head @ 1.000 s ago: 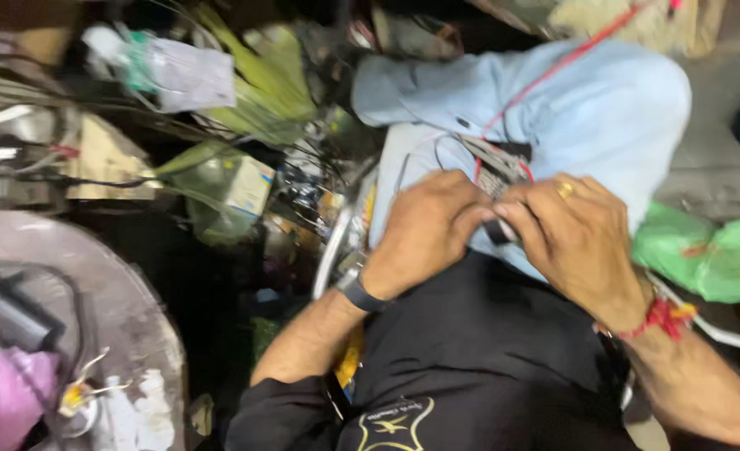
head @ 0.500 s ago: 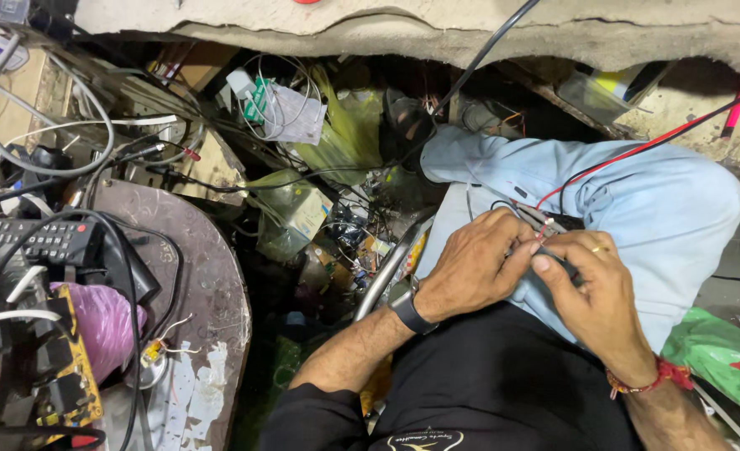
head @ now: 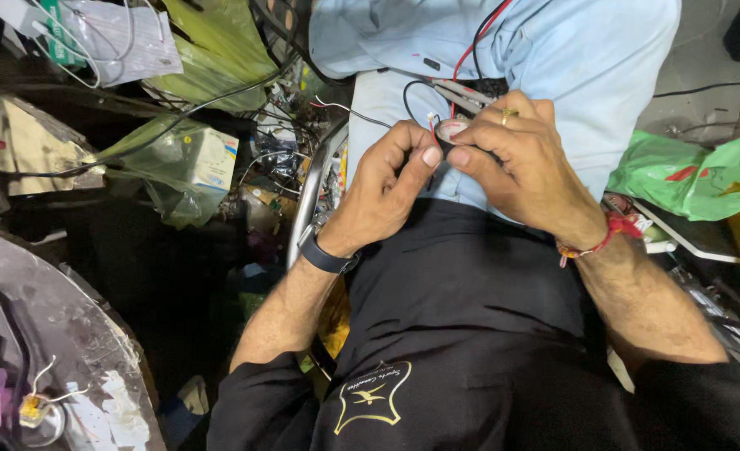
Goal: The person strips and twists wire ends, then uses a soldering iron and solder to join them. They wrap the connections with electrical tape and continue soldering wires to a circuit board inside a black plastic housing.
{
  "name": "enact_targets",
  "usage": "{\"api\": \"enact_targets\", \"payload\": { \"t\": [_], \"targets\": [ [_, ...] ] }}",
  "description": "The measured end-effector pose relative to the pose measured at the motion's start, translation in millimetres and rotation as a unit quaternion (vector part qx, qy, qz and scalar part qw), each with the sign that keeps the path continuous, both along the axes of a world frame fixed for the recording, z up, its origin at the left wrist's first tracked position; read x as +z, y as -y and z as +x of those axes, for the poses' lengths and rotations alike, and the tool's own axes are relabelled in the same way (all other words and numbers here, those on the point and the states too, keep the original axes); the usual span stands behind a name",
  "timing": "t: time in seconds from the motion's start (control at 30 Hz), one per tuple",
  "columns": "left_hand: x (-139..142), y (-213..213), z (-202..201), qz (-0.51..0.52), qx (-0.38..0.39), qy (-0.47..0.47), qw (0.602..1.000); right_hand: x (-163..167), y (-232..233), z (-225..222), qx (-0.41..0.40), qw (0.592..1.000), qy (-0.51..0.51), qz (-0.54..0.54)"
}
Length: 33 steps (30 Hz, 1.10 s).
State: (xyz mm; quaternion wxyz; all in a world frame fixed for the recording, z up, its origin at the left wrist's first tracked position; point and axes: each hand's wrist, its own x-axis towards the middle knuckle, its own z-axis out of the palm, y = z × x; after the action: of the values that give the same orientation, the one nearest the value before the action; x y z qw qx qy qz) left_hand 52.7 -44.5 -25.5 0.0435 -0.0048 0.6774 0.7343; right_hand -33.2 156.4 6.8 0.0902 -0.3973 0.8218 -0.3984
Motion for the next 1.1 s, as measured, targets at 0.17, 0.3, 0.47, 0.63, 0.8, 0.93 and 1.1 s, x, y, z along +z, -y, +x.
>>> {"api": "enact_targets", "payload": {
  "t": [0.17,0.3,0.47,0.63,0.8,0.93,1.1],
  "targets": [
    [1,-3,3,0.002,0.012,0.022,1.0,10,-9,1,0.017,0.999,-0.035,0.021],
    [-1,-2,-2,0.011,-0.001,0.025,1.0,-2,-1,5,-0.02,0.998,-0.054,0.024],
    [-5,-3,-3,-0.025,-0.003,0.029,0.999,-4,4,8,-0.029,0.994,-0.107,0.013],
    [-16,-2,-5,0.037,0.01,0.047,0.998,0,1,11,-0.029,0.986,-0.16,0.033],
    [-22,-5,-4,0.001,0.002,0.019,1.0,-10,1,14,-0.067,0.977,-0.195,0.052],
    [-21,-6,-4,-0.027,-0.009,-0.012,1.0,-17,1,16,-0.082,0.979,-0.181,0.04],
    [-18,-7,-4,-0.045,0.005,-0.028,0.999,-21,0,18,-0.099,0.977,-0.186,0.038]
  ]
}}
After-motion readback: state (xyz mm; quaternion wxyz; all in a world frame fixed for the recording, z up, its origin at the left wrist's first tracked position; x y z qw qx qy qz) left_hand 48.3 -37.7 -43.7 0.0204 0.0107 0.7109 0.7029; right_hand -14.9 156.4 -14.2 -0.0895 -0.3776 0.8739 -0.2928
